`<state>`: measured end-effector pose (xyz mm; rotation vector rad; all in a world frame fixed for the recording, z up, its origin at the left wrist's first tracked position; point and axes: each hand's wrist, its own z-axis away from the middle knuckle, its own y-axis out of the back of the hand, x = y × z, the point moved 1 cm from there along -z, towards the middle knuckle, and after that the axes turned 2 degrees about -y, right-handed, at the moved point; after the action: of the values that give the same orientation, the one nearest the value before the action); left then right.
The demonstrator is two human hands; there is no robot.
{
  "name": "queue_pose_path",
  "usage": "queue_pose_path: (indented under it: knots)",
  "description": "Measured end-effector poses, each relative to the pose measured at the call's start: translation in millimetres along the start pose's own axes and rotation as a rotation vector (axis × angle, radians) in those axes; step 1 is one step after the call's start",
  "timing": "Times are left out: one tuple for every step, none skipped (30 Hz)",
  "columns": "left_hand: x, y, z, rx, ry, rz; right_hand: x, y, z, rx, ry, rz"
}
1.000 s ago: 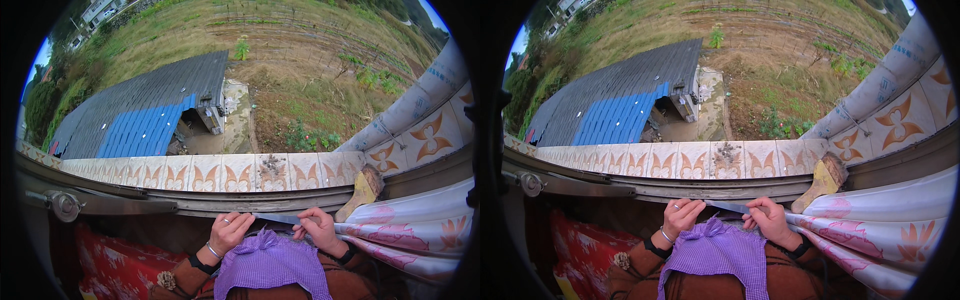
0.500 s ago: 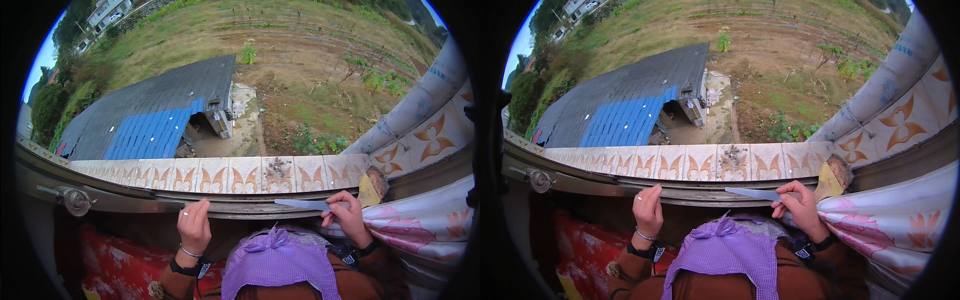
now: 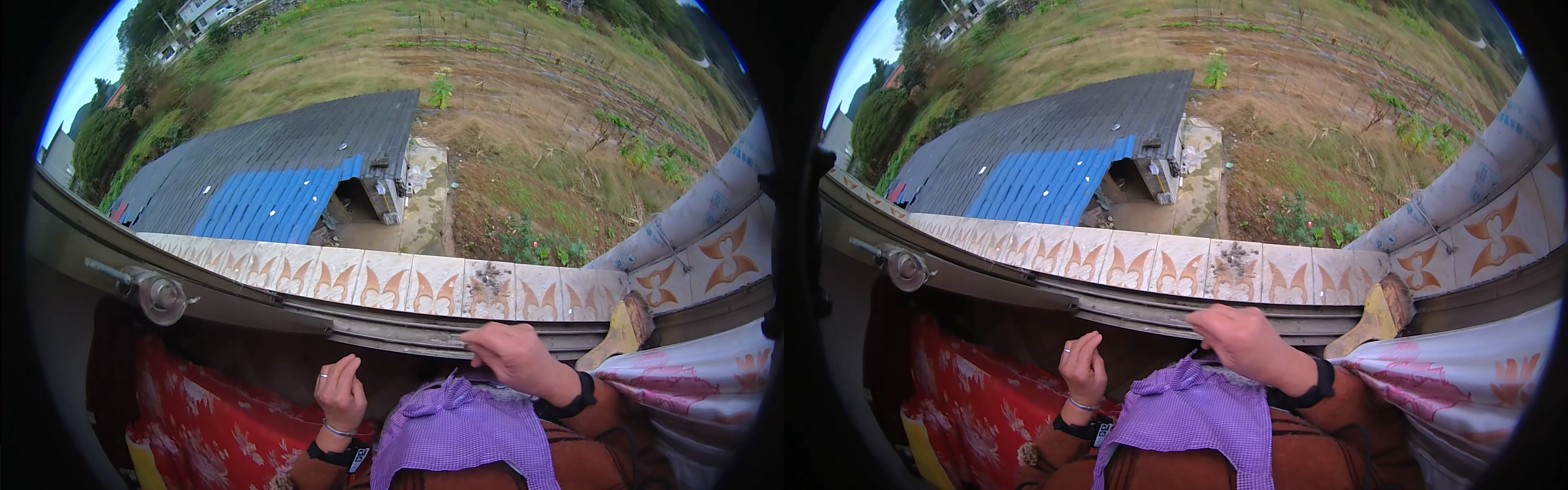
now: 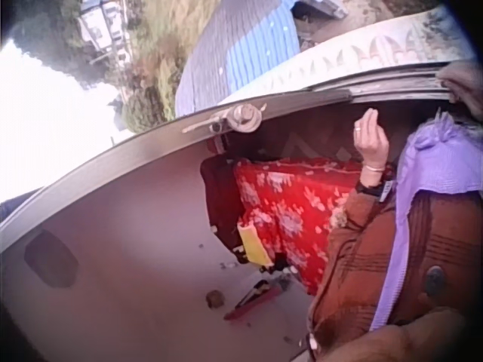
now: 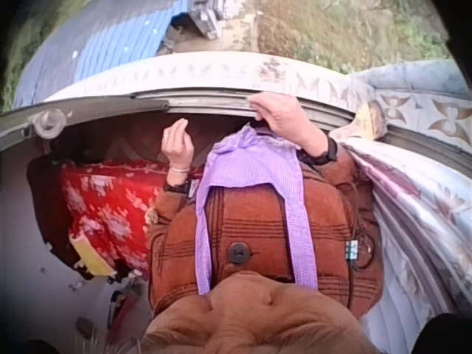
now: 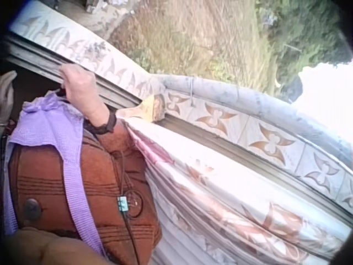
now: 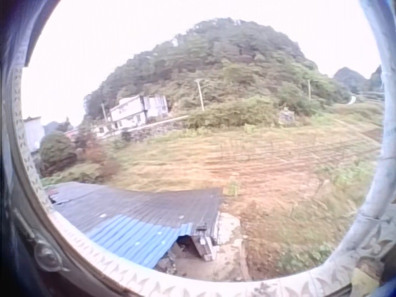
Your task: The person cleans a tiled window sill using a brush and a scraper. They first brush the surface to remove loose debris, then use a metal scraper to remove stuck-on material from the sill and track.
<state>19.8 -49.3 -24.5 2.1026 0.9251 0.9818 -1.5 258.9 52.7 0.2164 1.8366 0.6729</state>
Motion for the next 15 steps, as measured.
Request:
queue_pose_path:
  knots:
    - [-0.5, 0.0, 2.0, 0.015, 0.02, 0.022, -4.0, -7.1, -12.1, -0.019, 0.032, 0.031]
    - [-0.7, -0.1, 4.1, 0.015, 0.033, 0.035, -8.4, -14.9, -24.3, -0.018, 0.058, 0.069]
    - [-0.7, -0.3, 5.8, 0.014, 0.045, 0.048, -12.7, -23.7, -36.2, -0.017, 0.084, 0.107]
    - [-0.7, -0.4, 7.3, 0.015, 0.058, 0.061, -16.9, -31.6, -46.4, -0.027, 0.106, 0.144]
    - [-0.5, -0.3, 8.8, 0.012, 0.07, 0.074, -20.4, -38.3, -54.7, -0.069, 0.112, 0.161]
    - [-0.7, -0.1, 9.9, 0.014, 0.074, 0.082, -23.4, -44.5, -61.8, -0.073, 0.152, 0.209]
    - [-0.9, 0.2, 10.8, 0.016, 0.079, 0.09, -25.5, -50.2, -68.5, -0.09, 0.192, 0.255]
    - [-1.4, 0.7, 11.6, 0.017, 0.084, 0.099, -27.2, -55.0, -73.0, -0.107, 0.219, 0.3]
    - [-2.2, 1.1, 11.9, 0.028, 0.084, 0.104, -28.9, -58.0, -75.5, -0.089, 0.265, 0.318]
    - [-3.2, 1.6, 12.4, 0.031, 0.087, 0.107, -29.0, -59.7, -77.9, -0.12, 0.285, 0.347]
    - [-4.2, 2.5, 13.0, 0.034, 0.091, 0.11, -28.4, -60.2, -79.8, -0.152, 0.3, 0.376]
    - [-5.5, 3.4, 13.7, 0.037, 0.094, 0.113, -27.2, -58.8, -81.0, -0.184, 0.322, 0.404]
    - [-6.9, 4.3, 14.3, 0.038, 0.098, 0.118, -25.4, -56.5, -82.8, -0.215, 0.338, 0.422]
    - [-8.3, 4.9, 15.1, 0.04, 0.103, 0.123, -23.1, -53.1, -84.7, -0.246, 0.361, 0.44]
    - [-9.8, 5.4, 15.8, 0.043, 0.107, 0.127, -20.6, -49.4, -87.2, -0.281, 0.371, 0.468]
